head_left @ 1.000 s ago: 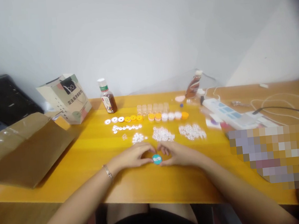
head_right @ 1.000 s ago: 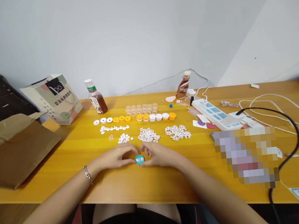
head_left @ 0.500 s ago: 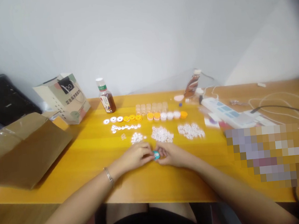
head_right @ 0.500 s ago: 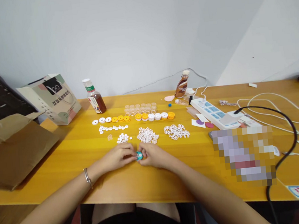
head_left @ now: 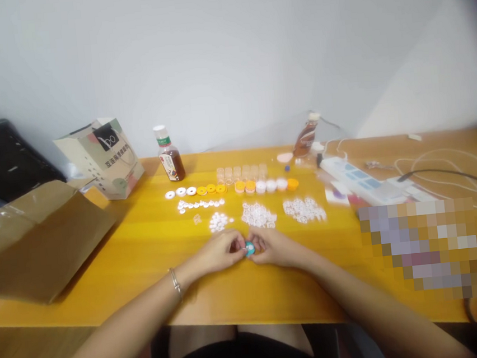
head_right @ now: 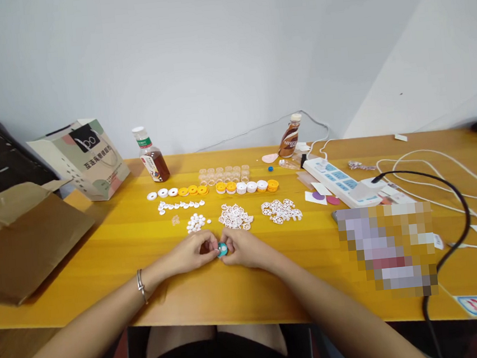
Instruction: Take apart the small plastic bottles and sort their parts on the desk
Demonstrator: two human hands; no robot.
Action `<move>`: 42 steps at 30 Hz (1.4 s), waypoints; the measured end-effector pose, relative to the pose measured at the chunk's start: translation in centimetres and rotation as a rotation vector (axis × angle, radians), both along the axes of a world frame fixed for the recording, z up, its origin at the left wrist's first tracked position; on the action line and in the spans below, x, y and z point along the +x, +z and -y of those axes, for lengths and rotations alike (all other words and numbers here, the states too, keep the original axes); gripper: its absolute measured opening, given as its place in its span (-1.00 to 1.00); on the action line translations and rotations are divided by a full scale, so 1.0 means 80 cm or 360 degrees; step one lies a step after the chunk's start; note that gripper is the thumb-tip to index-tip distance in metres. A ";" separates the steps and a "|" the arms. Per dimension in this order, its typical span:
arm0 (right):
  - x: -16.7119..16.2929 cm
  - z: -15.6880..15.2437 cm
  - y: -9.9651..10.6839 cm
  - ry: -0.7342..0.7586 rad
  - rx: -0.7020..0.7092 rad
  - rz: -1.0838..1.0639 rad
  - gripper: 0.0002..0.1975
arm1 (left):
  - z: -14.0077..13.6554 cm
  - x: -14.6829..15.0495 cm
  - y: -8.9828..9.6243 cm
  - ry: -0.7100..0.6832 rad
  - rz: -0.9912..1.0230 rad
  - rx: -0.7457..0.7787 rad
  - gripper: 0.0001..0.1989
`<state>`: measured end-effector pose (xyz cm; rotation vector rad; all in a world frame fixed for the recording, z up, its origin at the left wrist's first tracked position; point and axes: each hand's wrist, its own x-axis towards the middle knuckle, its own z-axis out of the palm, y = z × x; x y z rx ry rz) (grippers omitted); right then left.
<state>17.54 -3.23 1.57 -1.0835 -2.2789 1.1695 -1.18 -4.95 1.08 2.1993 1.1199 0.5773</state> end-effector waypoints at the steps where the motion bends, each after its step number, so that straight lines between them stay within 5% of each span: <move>1: 0.000 0.000 0.000 0.0002 -0.0005 0.0001 -0.85 | 0.000 0.000 0.002 -0.0009 0.0010 0.0011 -0.89; 4: 0.001 -0.001 0.001 0.0014 -0.0018 0.0016 -0.86 | -0.006 -0.008 0.008 0.0023 0.0083 0.0081 -0.89; 10: 0.003 0.001 0.005 -0.0006 -0.0024 0.0031 -0.85 | -0.048 -0.053 0.008 0.0534 0.0200 0.0118 -0.82; 27: 0.005 -0.004 -0.001 0.0070 0.0002 0.0013 -0.85 | -0.063 -0.066 -0.008 0.0493 -0.0071 0.0353 -0.82; 30: 0.005 -0.004 -0.001 0.0067 -0.0011 0.0001 -0.84 | -0.045 -0.052 0.004 0.0349 0.0008 0.0436 -0.79; 35: 0.006 -0.006 -0.003 0.0080 -0.0046 -0.0028 -0.84 | -0.013 -0.015 0.016 -0.0227 -0.0132 0.0520 -0.77; 42: 0.007 -0.012 -0.007 0.0108 -0.0097 -0.0056 -0.78 | -0.008 0.005 0.010 -0.0171 -0.0359 0.0659 -0.74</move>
